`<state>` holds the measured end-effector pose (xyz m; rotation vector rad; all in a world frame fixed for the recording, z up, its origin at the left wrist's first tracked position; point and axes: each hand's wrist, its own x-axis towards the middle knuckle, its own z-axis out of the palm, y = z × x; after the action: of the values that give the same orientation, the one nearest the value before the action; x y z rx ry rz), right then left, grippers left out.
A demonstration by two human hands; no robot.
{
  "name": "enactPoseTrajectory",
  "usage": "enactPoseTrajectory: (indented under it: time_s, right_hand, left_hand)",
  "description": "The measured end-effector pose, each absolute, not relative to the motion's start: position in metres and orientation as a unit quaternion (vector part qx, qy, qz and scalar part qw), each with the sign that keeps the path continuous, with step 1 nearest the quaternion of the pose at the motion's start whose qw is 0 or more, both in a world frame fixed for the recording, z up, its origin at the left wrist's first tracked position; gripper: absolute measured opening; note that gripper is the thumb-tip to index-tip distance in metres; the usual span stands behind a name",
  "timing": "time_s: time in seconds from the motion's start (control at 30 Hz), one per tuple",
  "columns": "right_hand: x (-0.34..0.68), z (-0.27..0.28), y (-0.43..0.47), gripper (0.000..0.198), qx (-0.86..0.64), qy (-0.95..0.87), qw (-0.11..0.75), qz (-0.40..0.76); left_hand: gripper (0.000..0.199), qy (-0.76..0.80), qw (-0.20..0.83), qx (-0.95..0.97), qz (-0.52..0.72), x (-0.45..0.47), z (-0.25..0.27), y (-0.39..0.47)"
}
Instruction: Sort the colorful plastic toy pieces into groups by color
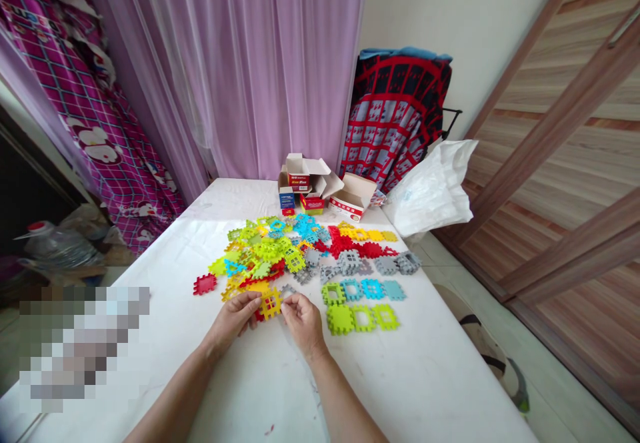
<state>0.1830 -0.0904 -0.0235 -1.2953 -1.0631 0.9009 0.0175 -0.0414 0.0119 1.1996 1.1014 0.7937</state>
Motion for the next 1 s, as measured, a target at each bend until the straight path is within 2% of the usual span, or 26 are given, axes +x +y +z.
enactPoseTrajectory:
  time_s: [0.23, 0.4, 0.63, 0.8, 1.0]
  right_hand:
    - [0.182, -0.023, -0.089, 0.023, -0.577, -0.457, 0.589, 0.334]
    - [0.182, -0.024, -0.087, 0.022, -0.581, -0.460, 0.595, 0.312]
    - [0.179, -0.016, -0.093, 0.020, -0.591, -0.505, 0.561, 0.285]
    - [0.180, 0.010, -0.106, 0.047, -0.623, -0.630, 0.424, 0.188]
    - [0.188, 0.042, -0.108, 0.050, -0.652, -0.716, 0.215, 0.126]
  left_hand:
    - [0.053, 0.433, 0.635, 0.580, 0.272, 0.014, 0.014, -0.040]
    - [0.051, 0.455, 0.599, 0.618, 0.230, 0.015, 0.013, -0.040]
    - [0.060, 0.477, 0.577, 0.626, 0.220, 0.016, 0.014, -0.038]
    - [0.062, 0.494, 0.585, 0.598, 0.236, 0.016, 0.012, -0.037]
    - [0.062, 0.469, 0.595, 0.607, 0.240, 0.017, 0.010, -0.039]
